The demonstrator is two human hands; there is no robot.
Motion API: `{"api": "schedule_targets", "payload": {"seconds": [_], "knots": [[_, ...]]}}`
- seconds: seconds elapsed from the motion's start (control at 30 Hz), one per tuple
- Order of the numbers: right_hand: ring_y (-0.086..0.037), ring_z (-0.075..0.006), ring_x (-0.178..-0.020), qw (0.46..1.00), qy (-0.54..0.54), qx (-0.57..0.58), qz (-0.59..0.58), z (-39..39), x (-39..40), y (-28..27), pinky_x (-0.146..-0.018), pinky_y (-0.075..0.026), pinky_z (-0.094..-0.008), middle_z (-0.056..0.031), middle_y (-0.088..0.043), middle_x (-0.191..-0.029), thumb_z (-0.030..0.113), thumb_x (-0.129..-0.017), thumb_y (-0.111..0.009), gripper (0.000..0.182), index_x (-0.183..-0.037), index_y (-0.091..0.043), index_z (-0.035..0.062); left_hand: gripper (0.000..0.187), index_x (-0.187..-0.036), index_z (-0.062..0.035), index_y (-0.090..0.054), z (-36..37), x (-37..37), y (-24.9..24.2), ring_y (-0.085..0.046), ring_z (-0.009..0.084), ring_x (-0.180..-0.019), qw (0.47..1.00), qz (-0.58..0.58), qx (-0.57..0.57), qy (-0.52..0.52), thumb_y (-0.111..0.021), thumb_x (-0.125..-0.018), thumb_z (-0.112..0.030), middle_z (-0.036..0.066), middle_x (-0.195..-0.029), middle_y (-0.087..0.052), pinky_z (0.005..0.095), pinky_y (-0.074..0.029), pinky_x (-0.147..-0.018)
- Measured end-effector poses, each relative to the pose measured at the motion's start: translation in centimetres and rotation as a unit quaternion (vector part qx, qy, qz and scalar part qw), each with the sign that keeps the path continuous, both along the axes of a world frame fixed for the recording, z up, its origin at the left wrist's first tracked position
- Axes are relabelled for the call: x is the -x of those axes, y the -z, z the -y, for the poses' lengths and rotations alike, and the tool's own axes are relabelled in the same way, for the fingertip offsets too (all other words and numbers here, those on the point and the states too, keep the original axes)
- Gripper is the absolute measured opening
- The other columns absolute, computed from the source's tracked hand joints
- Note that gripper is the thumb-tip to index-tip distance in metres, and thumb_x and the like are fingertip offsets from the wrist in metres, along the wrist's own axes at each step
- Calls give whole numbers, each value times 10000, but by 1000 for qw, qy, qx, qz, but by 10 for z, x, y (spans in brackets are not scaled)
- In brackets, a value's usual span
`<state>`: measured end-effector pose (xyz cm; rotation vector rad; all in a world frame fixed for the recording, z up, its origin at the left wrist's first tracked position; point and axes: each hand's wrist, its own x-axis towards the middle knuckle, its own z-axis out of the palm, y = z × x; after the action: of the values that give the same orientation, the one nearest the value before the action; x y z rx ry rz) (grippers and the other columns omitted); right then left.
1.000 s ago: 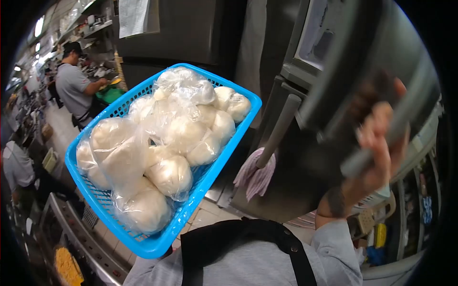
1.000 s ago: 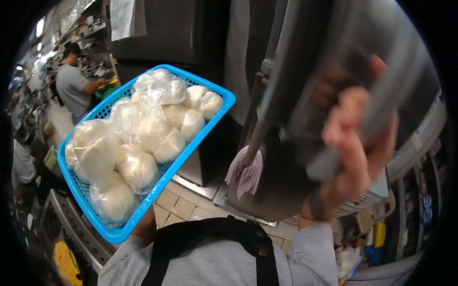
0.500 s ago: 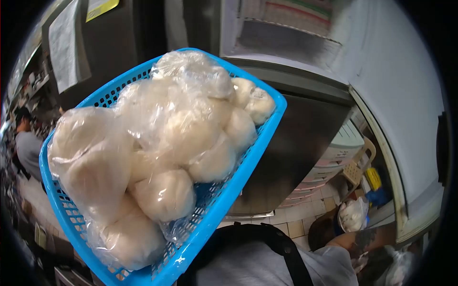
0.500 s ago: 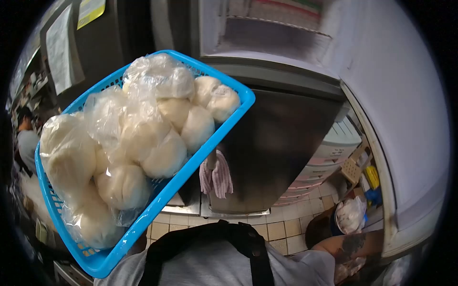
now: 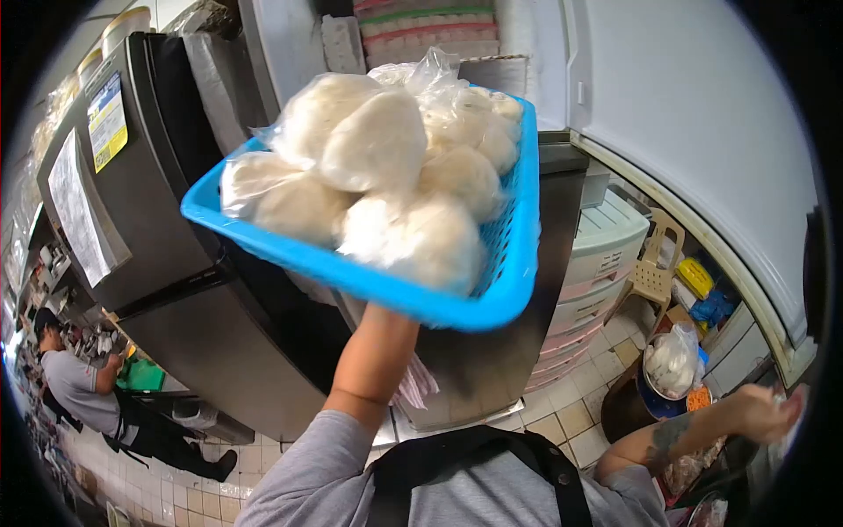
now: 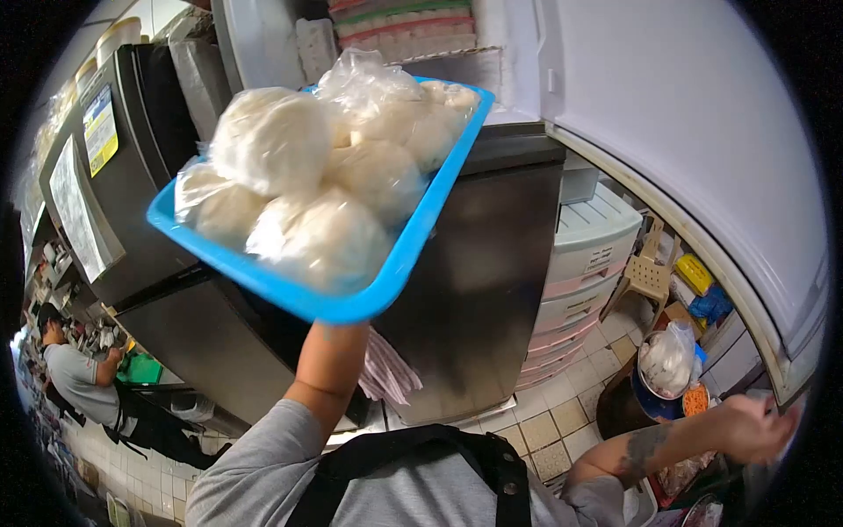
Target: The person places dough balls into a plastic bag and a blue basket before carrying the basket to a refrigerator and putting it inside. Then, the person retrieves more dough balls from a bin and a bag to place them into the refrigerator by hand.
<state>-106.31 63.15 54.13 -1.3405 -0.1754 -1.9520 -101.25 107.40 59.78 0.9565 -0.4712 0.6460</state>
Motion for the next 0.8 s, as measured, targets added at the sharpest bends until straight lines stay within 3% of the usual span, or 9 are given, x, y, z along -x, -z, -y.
{"api": "schedule_targets", "payload": {"seconds": [0.1,0.17,0.23,0.37,0.47,0.53,0.6,0.73,0.8], "knots": [[-496,-332,-1045,973,-30,65,221,-66,12,-15,-850,-476,-492,-175,-482,-1131,468,-834,-568,525,-1150,-434,71,594,-1289,-77,-462,23,-44,-17,-485,265,-1195,999,33,-8,31,-363,-936,-545,125,-1330,-473,427,-416,-1004],[-492,-345,-1068,943,-97,145,283,-113,13,-32,-864,-476,-509,-180,-479,-1147,497,-837,-565,526,-1134,-447,80,592,-1288,-78,-463,36,-66,-22,-485,265,-1194,998,50,-21,40,-363,-936,-544,125,-1329,-473,428,-416,-1003],[-432,-374,-1136,920,-167,248,253,-159,5,-55,-913,-431,-527,-196,-418,-1221,485,-771,-630,601,-1185,-425,100,590,-1287,-79,-464,45,-83,-23,-485,264,-1194,996,65,-34,47,-363,-937,-543,125,-1329,-473,428,-417,-1003],[-199,-464,-1363,886,-227,403,13,-228,-42,-105,-1079,-255,-566,-251,-180,-1487,376,-501,-897,1113,-1425,-315,162,587,-1286,-81,-465,50,-101,-24,-485,264,-1194,991,99,-77,55,-363,-938,-542,124,-1329,-474,428,-417,-1002],[-346,-388,-1267,900,-247,357,47,-252,-80,-121,-1014,-384,-465,-187,-354,-1343,166,-459,-897,1030,-1352,-384,133,584,-1284,-82,-467,45,-103,-26,-486,263,-1194,982,145,-84,82,-362,-938,-541,124,-1329,-474,429,-418,-1002],[-398,-358,-1213,894,-266,360,9,-248,-88,-130,-986,-415,-433,-163,-398,-1275,149,-460,-890,977,-1312,-412,125,505,-1275,-86,-474,37,-89,-33,-522,280,-1153,965,188,74,165,-381,-959,-468,130,-1280,-516,441,-438,-988],[-465,-333,-1144,914,-221,340,-12,-243,-99,-142,-946,-446,-416,-126,-436,-1195,139,-470,-874,891,-1252,-446,133,463,-1295,-70,-439,29,-66,-40,-549,321,-1117,976,39,125,176,-384,-974,-399,149,-1236,-549,460,-447,-982],[-541,-336,-1045,913,-218,329,-104,-246,-134,-140,-857,-499,-419,-125,-426,-1175,135,-493,-869,872,-1253,-448,206,459,-1277,-11,-449,9,-15,-28,-534,377,-1149,967,-161,-16,197,-402,-964,-344,254,-1290,-501,459,-442,-986],[-545,-340,-1034,913,-209,331,-115,-253,-158,-131,-850,-501,-419,-125,-417,-1185,138,-496,-871,865,-1249,-449,208,442,-1242,8,-480,-6,7,-26,-596,337,-1058,961,-152,-81,216,-416,-955,-323,238,-1210,-567,434,-474,-938]]}}
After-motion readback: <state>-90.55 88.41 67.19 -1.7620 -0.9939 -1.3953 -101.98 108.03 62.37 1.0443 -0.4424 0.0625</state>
